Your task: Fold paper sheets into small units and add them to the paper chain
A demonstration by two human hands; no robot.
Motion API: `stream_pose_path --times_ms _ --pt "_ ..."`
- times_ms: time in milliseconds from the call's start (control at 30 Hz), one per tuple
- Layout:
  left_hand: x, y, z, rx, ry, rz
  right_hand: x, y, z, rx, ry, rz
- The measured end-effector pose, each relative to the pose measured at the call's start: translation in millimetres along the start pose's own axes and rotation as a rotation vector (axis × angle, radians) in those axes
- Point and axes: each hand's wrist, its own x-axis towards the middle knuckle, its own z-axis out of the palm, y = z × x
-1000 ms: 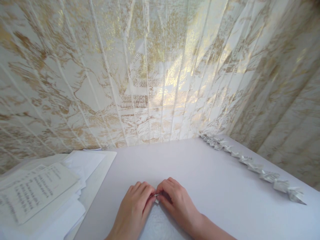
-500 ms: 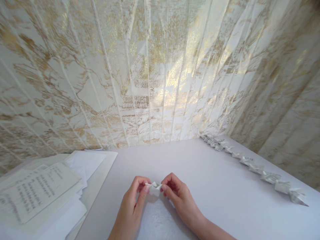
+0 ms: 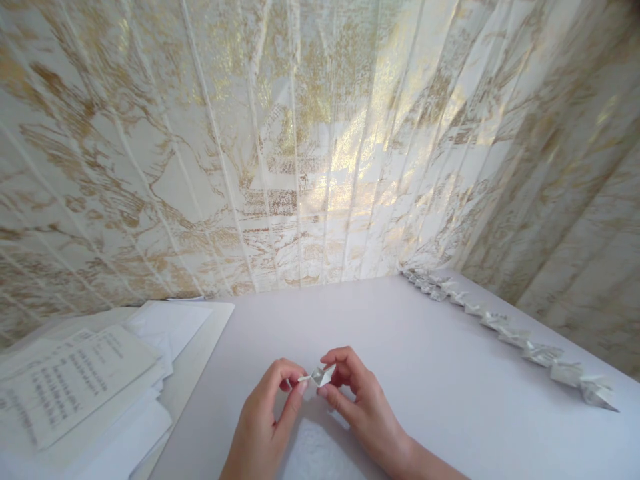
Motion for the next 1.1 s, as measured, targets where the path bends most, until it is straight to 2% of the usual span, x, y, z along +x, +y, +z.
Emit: stream_pose_path --times_ms 133,367,567,733,900,1100 --pt "3.4 -3.4 -0.7 0.062 -0.006 0.081 0.1 2.7 -1.6 -0.013 -0.059 -0.035" --pt "6.4 -7.8 -4.7 0.268 -0.039 0.368 -1.9 0.4 -2.3 -0.083 -0.06 -0.062" --pt "9.3 -6.9 -6.9 0.337 -0.028 0.475 -0.8 4.0 -2.2 -0.081 -0.057 -0.06" --pt "8.8 -6.3 -8.2 0.375 -0.066 0.509 1.1 1.9 -2.8 -0.094 -0.065 0.008" --pt "8.0 -4.9 -8.1 0.372 -0.089 0.513 1.5 0.4 -3.6 -0.151 -0.048 -0.019" --pt "7.2 -5.5 -5.8 0.355 -0.135 0.393 1.6 -0.3 -5.6 -0.216 0.005 -0.085"
